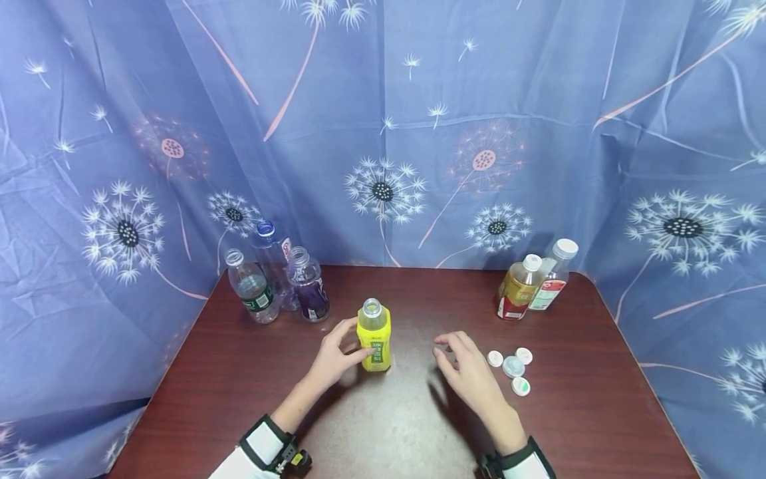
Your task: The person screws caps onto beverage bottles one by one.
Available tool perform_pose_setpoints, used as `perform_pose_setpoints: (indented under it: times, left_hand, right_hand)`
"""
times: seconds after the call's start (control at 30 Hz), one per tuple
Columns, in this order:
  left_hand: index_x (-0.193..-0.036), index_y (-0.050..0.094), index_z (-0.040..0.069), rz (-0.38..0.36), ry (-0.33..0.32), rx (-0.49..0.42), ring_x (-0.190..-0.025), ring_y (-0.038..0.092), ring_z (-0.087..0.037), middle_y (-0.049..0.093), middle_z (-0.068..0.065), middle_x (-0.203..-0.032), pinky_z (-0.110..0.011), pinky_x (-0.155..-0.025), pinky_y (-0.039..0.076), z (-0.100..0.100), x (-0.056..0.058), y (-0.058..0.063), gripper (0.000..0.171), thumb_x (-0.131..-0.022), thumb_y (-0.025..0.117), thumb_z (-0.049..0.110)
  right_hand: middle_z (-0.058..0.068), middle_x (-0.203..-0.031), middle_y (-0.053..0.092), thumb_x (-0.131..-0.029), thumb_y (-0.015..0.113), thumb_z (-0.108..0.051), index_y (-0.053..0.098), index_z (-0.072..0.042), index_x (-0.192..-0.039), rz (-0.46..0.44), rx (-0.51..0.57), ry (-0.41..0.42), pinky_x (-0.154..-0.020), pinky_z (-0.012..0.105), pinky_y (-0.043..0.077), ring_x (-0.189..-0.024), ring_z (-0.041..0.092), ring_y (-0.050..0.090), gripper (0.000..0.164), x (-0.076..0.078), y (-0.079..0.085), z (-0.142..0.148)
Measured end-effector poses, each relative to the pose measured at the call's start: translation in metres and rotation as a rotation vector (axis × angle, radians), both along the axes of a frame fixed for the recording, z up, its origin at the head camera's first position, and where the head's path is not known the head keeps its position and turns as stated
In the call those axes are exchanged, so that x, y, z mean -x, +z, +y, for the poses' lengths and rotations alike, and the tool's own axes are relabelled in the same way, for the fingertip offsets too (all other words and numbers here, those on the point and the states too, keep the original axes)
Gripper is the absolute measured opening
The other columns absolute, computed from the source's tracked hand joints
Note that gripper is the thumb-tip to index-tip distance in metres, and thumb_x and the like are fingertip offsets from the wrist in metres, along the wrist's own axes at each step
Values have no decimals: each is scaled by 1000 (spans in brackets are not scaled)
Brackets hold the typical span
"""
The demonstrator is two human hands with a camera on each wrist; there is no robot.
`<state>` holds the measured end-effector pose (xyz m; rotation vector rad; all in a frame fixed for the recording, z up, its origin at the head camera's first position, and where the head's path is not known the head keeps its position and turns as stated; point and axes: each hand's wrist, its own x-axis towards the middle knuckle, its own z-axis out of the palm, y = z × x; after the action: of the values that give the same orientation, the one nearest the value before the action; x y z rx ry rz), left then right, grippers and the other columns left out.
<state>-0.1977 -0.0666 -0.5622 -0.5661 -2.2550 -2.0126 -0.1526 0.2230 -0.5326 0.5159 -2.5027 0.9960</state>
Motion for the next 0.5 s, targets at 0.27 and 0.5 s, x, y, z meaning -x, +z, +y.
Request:
perform_pose_setpoints:
  times: [0.27, 0.5]
  left_hand:
    - [-137, 60, 0, -14, -51, 7, -123, 61, -42, 64, -21, -130, -48, -100, 58, 12, -6, -1, 61, -82, 86, -4]
    - [-136, 61, 10, -48, -80, 45, -124, 63, -34, 68, -15, -130, -44, -103, 57, 19, -8, -2, 60, -83, 88, 7]
  right_hand:
    - [-7, -94, 65, -91, 75, 0, 72, -9, -111, 14, -5, 15, -66, 30, 59, -81, 4, 60, 22, -2, -1, -1]
    - [-10, -90, 63, -91, 75, -1, 72, -11, -108, -4, -16, 19, -66, 28, 58, -78, 2, 58, 21, -1, -3, -2]
